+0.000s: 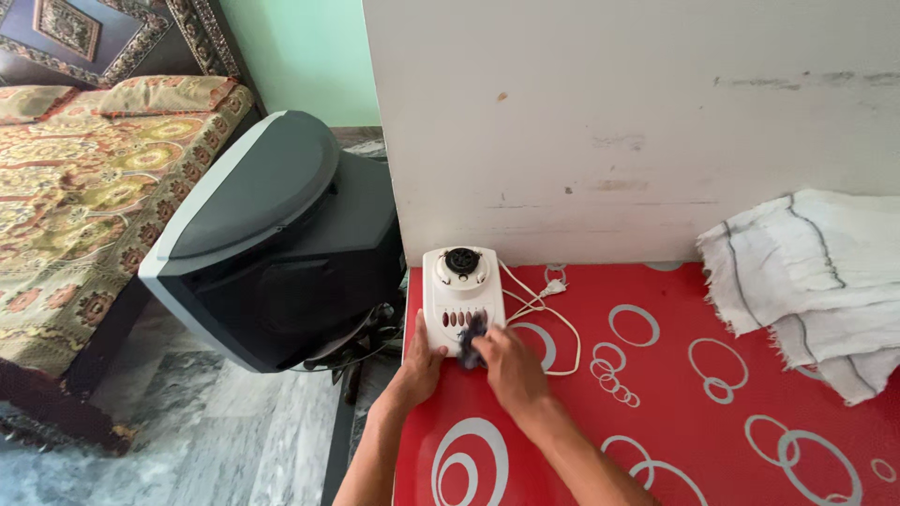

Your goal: The person wipes the exterior surface and buttons of a blender base with a small cloth, moving the cloth around the top and sides of the appliance.

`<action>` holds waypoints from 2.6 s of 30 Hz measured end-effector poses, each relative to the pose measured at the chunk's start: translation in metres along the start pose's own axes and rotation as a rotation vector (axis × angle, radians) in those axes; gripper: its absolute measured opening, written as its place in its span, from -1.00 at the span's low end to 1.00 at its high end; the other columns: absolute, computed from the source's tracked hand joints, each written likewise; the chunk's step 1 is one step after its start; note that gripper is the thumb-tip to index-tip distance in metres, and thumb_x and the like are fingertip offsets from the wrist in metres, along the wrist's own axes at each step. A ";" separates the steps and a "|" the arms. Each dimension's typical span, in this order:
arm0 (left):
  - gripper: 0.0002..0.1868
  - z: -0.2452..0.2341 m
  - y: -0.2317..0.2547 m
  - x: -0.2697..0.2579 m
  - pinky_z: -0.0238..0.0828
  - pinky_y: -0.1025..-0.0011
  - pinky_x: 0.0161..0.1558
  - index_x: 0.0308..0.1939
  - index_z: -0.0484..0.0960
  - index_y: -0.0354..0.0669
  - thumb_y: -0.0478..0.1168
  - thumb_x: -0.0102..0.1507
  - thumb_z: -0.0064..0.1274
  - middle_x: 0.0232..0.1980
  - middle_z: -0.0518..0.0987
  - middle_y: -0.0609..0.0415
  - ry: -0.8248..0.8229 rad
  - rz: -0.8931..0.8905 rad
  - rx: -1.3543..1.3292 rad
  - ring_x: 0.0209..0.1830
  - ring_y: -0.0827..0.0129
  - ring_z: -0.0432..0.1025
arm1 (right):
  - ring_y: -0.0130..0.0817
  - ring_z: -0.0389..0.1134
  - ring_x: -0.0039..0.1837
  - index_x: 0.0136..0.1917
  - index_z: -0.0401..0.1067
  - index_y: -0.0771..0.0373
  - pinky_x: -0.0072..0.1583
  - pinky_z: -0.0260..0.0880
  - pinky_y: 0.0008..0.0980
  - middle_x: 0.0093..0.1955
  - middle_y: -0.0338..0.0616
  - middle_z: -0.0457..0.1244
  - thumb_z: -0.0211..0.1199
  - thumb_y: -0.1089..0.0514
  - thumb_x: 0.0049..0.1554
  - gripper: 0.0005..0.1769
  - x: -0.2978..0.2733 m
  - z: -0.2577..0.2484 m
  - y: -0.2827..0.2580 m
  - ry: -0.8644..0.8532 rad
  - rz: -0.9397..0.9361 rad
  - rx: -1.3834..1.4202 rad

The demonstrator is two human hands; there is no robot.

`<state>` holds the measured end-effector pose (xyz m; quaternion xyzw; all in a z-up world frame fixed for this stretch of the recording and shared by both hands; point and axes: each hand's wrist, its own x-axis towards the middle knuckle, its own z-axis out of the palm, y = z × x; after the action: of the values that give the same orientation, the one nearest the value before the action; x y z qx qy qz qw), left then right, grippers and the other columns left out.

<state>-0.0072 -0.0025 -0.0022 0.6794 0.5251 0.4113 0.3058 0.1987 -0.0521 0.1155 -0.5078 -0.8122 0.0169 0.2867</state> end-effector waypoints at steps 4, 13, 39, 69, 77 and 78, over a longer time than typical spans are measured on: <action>-0.15 0.002 -0.002 -0.001 -0.02 0.19 0.51 0.59 -0.32 -0.28 -0.25 0.40 -0.11 0.58 0.08 -0.40 0.010 0.054 -0.028 0.62 -0.09 0.00 | -0.17 0.45 0.03 0.03 0.57 0.35 -0.01 0.57 -0.30 0.04 -0.01 0.36 0.14 0.36 0.17 -0.78 -0.017 0.013 -0.003 -0.118 0.025 -0.055; -0.18 -0.006 0.003 0.001 0.00 0.24 0.48 0.61 -0.31 -0.31 -0.38 0.37 -0.19 0.58 0.14 -0.39 0.008 0.179 -0.084 0.61 -0.07 0.05 | -0.06 0.45 0.03 0.08 0.57 0.36 -0.02 0.56 -0.20 0.08 0.08 0.36 0.16 0.39 0.11 -0.72 0.007 0.010 -0.012 0.076 -0.042 -0.049; 0.11 -0.031 0.040 -0.011 0.04 0.39 0.49 0.63 -0.28 -0.14 -0.62 0.03 -0.21 0.55 0.28 -0.23 -0.118 -0.017 -0.362 0.57 0.13 0.17 | -0.15 0.43 0.00 0.10 0.48 0.37 -0.01 0.53 -0.21 0.00 -0.04 0.31 0.17 0.41 0.10 -0.73 0.013 0.009 -0.046 -0.055 0.123 0.122; -0.01 -0.032 0.022 -0.015 0.45 0.23 0.24 0.63 -0.10 0.03 -0.49 0.14 -0.12 0.30 0.56 -0.27 -0.075 -0.031 -0.200 0.32 -0.02 0.51 | -0.02 0.41 -0.01 -0.18 0.46 0.31 -0.01 0.46 -0.06 -0.12 0.00 0.30 0.16 0.37 0.04 -0.92 0.015 0.049 -0.062 -0.058 -0.102 0.086; -0.22 -0.037 0.047 0.001 0.40 0.14 0.28 0.53 0.07 -0.04 -0.18 0.21 -0.09 0.39 0.43 -0.39 -0.011 0.173 0.399 0.32 -0.18 0.42 | -0.10 0.43 -0.13 -0.12 0.46 0.27 -0.09 0.49 -0.13 -0.10 -0.07 0.32 0.27 0.16 0.11 -0.87 0.018 -0.013 -0.031 -0.011 0.258 0.109; -0.26 -0.038 0.051 0.005 0.42 0.14 0.26 0.51 0.10 -0.03 -0.09 0.25 -0.07 0.38 0.43 -0.39 -0.045 0.173 0.657 0.30 -0.17 0.44 | -0.10 0.43 -0.13 -0.11 0.47 0.28 -0.11 0.48 -0.11 -0.12 -0.05 0.32 0.28 0.17 0.10 -0.86 0.019 -0.018 -0.026 0.086 0.258 0.101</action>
<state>-0.0159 -0.0115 0.0604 0.7927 0.5629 0.2295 0.0460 0.1800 -0.0536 0.1478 -0.5929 -0.7253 0.0728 0.3422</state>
